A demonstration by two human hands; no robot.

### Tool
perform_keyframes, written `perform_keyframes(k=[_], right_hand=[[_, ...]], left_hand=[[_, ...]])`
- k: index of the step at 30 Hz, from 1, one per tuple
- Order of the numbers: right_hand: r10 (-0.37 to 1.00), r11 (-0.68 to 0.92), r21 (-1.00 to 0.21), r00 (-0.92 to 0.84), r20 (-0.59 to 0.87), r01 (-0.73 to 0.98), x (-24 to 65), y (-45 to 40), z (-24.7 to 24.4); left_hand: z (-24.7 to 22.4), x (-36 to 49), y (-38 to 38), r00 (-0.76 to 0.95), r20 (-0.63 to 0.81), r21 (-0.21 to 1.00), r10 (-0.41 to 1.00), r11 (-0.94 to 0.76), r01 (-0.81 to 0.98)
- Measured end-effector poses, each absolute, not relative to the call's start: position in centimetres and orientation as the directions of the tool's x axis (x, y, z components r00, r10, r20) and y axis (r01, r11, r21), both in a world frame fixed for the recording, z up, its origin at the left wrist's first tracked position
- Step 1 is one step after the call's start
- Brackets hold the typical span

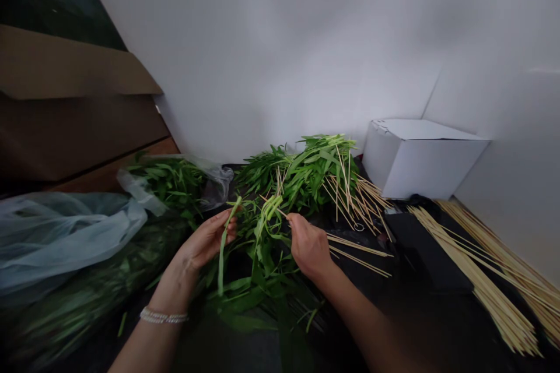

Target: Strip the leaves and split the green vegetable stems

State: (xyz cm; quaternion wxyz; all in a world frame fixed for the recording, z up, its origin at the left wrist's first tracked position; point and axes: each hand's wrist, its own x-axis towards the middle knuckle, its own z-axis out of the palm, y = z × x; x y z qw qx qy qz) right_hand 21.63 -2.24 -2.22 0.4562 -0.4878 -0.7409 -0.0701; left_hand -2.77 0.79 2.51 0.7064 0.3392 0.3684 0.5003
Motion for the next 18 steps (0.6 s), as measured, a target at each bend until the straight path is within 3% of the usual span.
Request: perform_keyframes(k=[3, 11, 18], right_hand=[[0.648, 0.538, -0.316, -0.144, 0.748, 0.781, 21.6, -2.2, -2.3], [0.633, 0.596, -0.214, -0.289, 0.718, 0.774, 21.2, -2.2, -2.9], [0.663, 0.590, -0.179, -0.346, 0.664, 0.787, 21.3, -2.1, -3.1]], left_hand=[[2.7, -2.3, 0.4, 0.314, -0.213, 0.789, 0.925, 0.352, -0.504], [2.4, -1.6, 0.9, 0.277, -0.368, 0.657, 0.888, 0.458, -0.599], [1.4, -0.8, 0.6, 0.211, -0.175, 0.831, 0.962, 0.259, -0.492]])
